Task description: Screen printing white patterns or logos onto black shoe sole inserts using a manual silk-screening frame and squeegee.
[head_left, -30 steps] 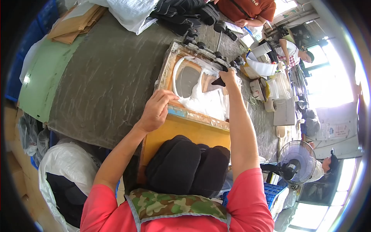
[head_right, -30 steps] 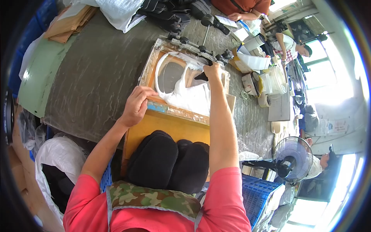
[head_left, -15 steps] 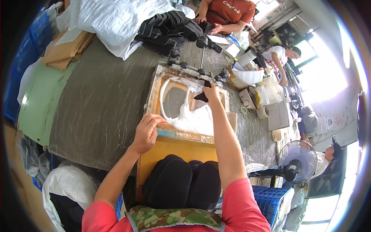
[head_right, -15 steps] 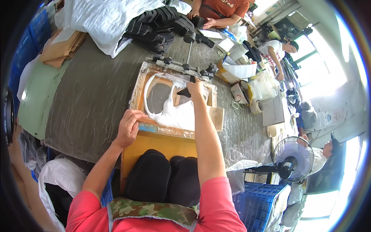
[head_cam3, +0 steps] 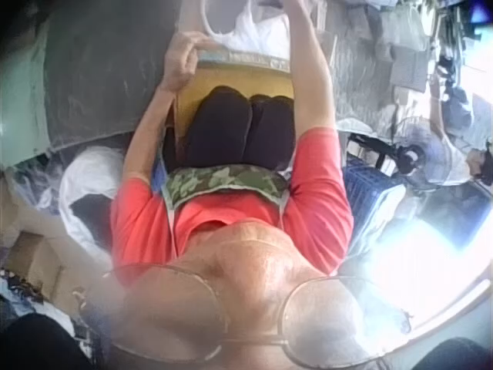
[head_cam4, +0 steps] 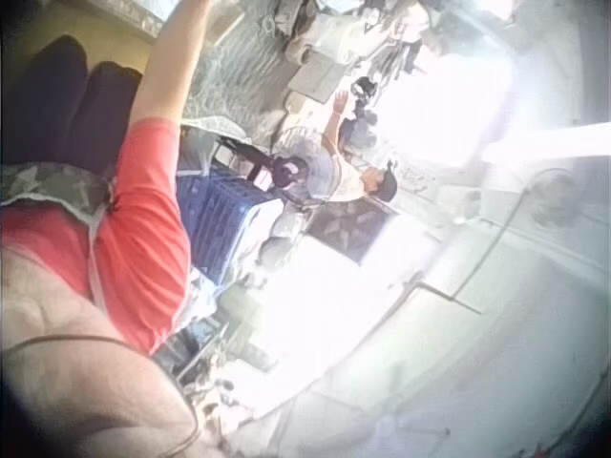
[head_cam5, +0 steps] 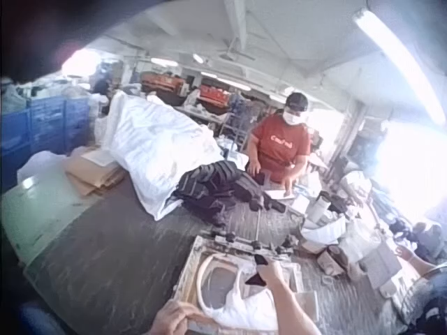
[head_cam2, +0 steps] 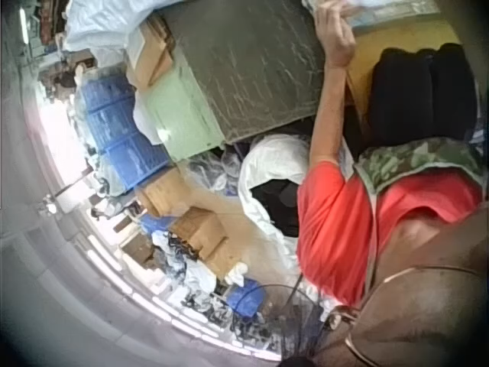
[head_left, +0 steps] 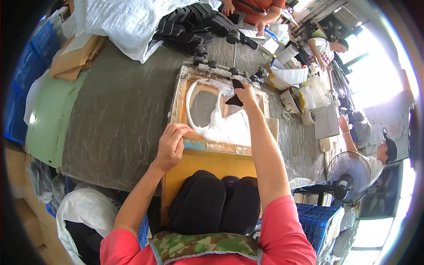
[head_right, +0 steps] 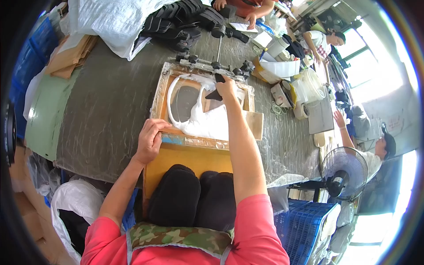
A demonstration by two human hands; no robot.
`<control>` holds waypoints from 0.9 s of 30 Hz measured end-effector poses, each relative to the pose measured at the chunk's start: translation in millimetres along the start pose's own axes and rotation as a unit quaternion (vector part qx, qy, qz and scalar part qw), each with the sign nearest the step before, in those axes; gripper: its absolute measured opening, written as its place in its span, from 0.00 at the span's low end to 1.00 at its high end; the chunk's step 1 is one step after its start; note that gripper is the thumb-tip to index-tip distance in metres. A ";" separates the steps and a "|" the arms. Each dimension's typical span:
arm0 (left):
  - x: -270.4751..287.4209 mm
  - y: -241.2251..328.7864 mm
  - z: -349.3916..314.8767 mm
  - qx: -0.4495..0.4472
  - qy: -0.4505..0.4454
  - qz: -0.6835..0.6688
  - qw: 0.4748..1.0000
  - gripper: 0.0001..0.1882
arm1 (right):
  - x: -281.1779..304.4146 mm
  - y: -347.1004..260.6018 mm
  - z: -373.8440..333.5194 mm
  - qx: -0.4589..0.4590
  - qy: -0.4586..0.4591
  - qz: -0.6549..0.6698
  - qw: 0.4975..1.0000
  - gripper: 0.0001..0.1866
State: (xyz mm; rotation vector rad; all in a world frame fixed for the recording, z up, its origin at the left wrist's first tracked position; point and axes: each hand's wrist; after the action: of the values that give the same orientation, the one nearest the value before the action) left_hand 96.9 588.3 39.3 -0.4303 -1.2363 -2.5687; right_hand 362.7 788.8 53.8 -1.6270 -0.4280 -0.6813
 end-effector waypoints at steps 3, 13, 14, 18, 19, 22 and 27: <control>-9.4 2.5 5.2 -0.004 -0.003 -0.011 1.000 0.17 | 19.7 9.7 8.0 0.000 -0.026 0.020 0.999 0.21; -7.4 1.4 4.5 -0.019 -0.001 0.006 1.000 0.19 | 69.1 1.2 -16.6 -0.039 -0.139 -0.007 0.990 0.30; -8.2 2.9 5.6 -0.020 -0.001 0.006 1.000 0.19 | 79.2 5.3 -17.9 -0.039 -0.136 -0.008 0.990 0.30; -4.3 1.6 3.0 -0.007 -0.003 0.008 1.000 0.19 | 91.7 -2.5 -28.9 -0.011 -0.061 0.042 0.997 0.28; -5.3 2.1 3.2 -0.009 -0.004 0.006 1.000 0.19 | 97.0 -0.6 -27.8 -0.002 -0.038 0.053 0.998 0.28; -7.4 2.0 3.4 -0.009 -0.008 0.007 1.000 0.19 | 101.9 -1.6 -16.8 0.013 -0.030 0.079 0.996 0.27; -8.8 3.5 5.3 -0.013 -0.009 -0.003 1.000 0.19 | 82.1 -4.0 -15.3 -0.065 -0.075 0.114 0.989 0.25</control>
State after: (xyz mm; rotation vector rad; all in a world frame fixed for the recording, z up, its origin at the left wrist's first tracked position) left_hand 107.1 591.2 41.6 -0.4581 -1.2137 -2.5934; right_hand 419.4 766.1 110.9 -1.8255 -0.3040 -0.4238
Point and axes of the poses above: each hand's wrist, its own z-axis towards the middle knuckle, its own x-axis out of the back of the hand, y = z × x, and after that the axes turned 2 degrees about -y, right-handed
